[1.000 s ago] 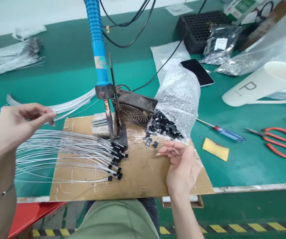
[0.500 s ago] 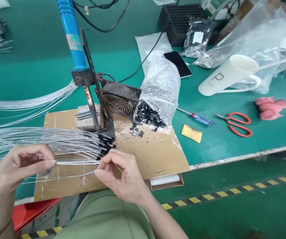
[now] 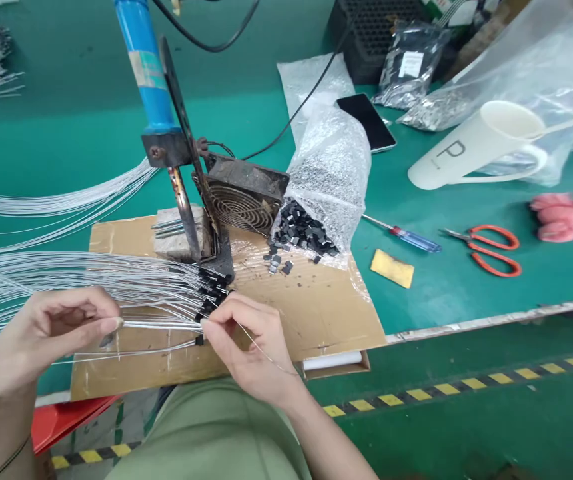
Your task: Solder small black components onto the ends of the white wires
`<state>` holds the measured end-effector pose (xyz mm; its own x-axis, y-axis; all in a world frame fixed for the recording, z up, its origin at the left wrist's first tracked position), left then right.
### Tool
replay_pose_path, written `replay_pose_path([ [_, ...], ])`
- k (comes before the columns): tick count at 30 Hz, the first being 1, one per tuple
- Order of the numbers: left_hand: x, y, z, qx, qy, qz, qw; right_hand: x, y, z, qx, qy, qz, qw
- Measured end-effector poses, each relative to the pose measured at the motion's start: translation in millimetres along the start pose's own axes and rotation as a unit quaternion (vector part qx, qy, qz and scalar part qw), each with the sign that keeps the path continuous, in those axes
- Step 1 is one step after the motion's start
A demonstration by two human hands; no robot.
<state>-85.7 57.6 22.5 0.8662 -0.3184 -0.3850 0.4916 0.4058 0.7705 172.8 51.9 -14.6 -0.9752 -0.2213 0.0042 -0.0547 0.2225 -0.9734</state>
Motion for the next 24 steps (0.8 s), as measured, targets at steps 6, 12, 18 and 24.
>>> replay_pose_path([
  [6,44.8,23,4,0.086,0.032,-0.137,0.986,3,0,3,-0.078,-0.029,0.068,0.994],
  [12,89.4,28,-7,0.09,-0.017,-0.077,0.993,0,3,4,-0.113,-0.017,0.096,0.989],
  [18,89.3,23,-19,0.017,-0.02,0.076,0.997,-5,15,8,-0.023,0.061,0.047,0.997],
  [24,82.7,26,-20,0.008,0.047,0.135,0.99,-8,25,5,0.092,0.148,-0.05,0.983],
])
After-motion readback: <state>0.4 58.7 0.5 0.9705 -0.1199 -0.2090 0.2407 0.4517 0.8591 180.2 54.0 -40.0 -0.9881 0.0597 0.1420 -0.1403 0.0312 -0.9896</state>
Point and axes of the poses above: each hand's wrist, its own z-axis away from the middle knuckle, its own x-axis out of the palm, y = z × x, the point moved 5 cm from there along -z, towards the middle knuckle, and after that the axes turned 7 degrees about -x, right-handed, at the moved point
